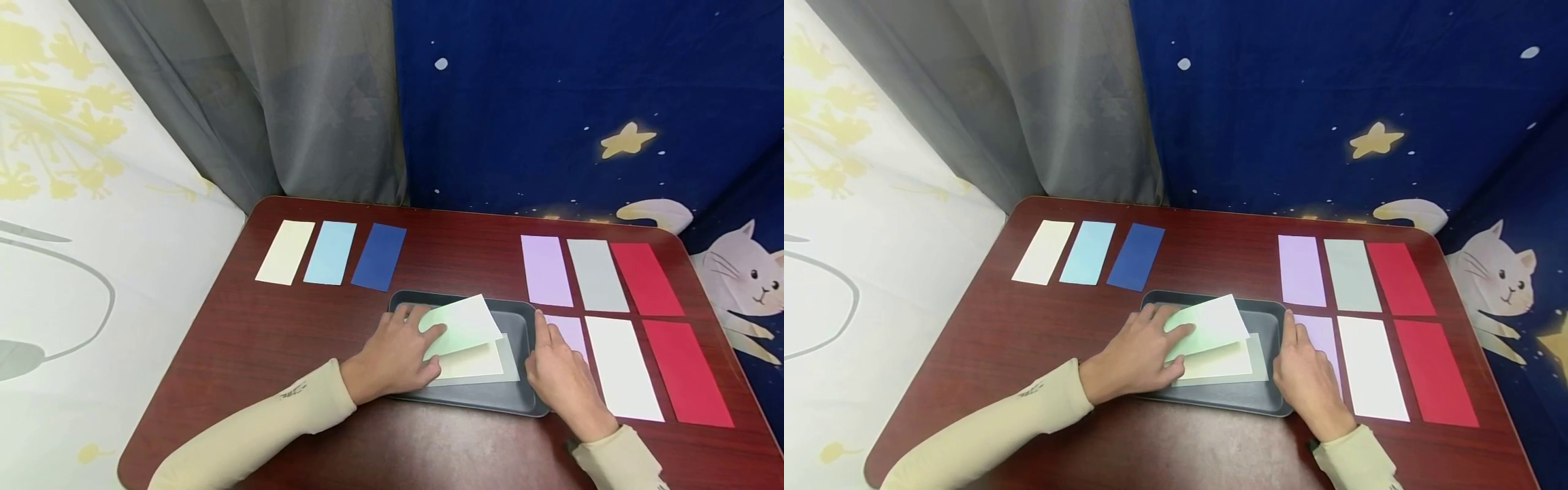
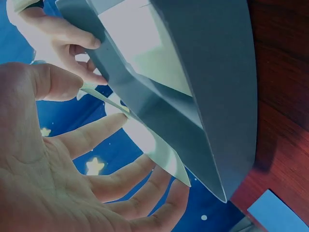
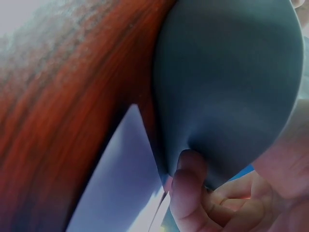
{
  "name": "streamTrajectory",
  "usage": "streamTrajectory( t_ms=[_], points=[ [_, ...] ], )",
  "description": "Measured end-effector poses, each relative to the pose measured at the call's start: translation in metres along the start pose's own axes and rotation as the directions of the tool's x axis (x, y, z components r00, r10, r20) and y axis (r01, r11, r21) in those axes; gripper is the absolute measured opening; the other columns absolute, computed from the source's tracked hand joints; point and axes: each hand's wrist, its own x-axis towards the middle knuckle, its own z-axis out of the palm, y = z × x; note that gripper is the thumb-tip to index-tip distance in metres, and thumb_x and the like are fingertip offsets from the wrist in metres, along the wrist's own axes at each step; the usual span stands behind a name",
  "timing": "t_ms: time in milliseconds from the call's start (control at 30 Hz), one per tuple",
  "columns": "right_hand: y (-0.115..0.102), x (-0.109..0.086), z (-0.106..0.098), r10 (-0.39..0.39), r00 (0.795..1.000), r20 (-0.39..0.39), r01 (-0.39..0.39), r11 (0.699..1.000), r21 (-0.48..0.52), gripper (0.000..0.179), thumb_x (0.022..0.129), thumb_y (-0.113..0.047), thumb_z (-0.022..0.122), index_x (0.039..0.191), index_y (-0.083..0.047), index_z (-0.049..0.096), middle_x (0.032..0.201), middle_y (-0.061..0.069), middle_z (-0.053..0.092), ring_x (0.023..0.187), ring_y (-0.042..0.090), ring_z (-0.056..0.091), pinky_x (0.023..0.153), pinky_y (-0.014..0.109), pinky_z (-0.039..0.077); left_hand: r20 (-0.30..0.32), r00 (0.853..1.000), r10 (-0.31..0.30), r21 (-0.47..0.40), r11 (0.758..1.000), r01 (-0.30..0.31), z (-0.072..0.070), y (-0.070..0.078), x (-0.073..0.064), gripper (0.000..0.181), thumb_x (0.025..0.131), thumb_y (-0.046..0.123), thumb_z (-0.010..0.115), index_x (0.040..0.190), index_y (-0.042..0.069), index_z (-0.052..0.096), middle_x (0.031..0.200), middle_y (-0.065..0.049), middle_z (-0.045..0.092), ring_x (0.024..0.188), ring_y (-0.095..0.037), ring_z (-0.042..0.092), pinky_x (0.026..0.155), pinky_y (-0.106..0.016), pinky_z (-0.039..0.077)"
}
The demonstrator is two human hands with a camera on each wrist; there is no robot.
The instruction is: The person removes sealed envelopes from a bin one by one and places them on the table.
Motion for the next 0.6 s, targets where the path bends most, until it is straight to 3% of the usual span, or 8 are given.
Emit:
streamTrajectory(
  t_ms=[233,400,600],
  points=[
    [0.0,0.0,0.001,0.0,1.0,0.002,0.0,1.0,0.005,0.073,0.09,0.009,0.067,0.156,0.023,0.037,0.109,0.034,0.062,0.047,0.017,0.042,0.043,0.034,0.041,-0.004,1.0,-0.025,-0.005,1.0,0.025,-0.002,-0.002,-0.011,0.047,0.098,0.039,0.067,0.139,0.018,0.076,0.142,-0.022,0.065,0.121,-0.042,0.064,0.079,-0.054,0.058],
    [0.001,0.0,0.002,-0.007,1.0,-0.002,0.007,1.0,0.003,0.074,0.09,0.01,0.067,0.156,0.023,0.037,0.107,0.033,0.061,0.047,0.016,0.041,0.042,0.033,0.04,-0.033,0.999,-0.039,-0.003,0.999,0.039,-0.001,-0.005,-0.02,0.046,0.097,0.038,0.069,0.138,0.017,0.077,0.14,-0.023,0.064,0.111,-0.04,0.066,0.073,-0.049,0.057],
    [0.002,0.0,0.003,-0.011,1.0,-0.003,0.011,1.0,-0.001,0.074,0.09,0.01,0.068,0.156,0.023,0.037,0.107,0.033,0.061,0.046,0.016,0.04,0.042,0.032,0.04,-0.016,0.995,-0.102,-0.002,0.995,0.102,-0.003,-0.012,-0.028,0.052,0.097,0.04,0.072,0.142,0.015,0.074,0.141,-0.024,0.062,0.107,-0.038,0.064,0.07,-0.044,0.057]
  ],
)
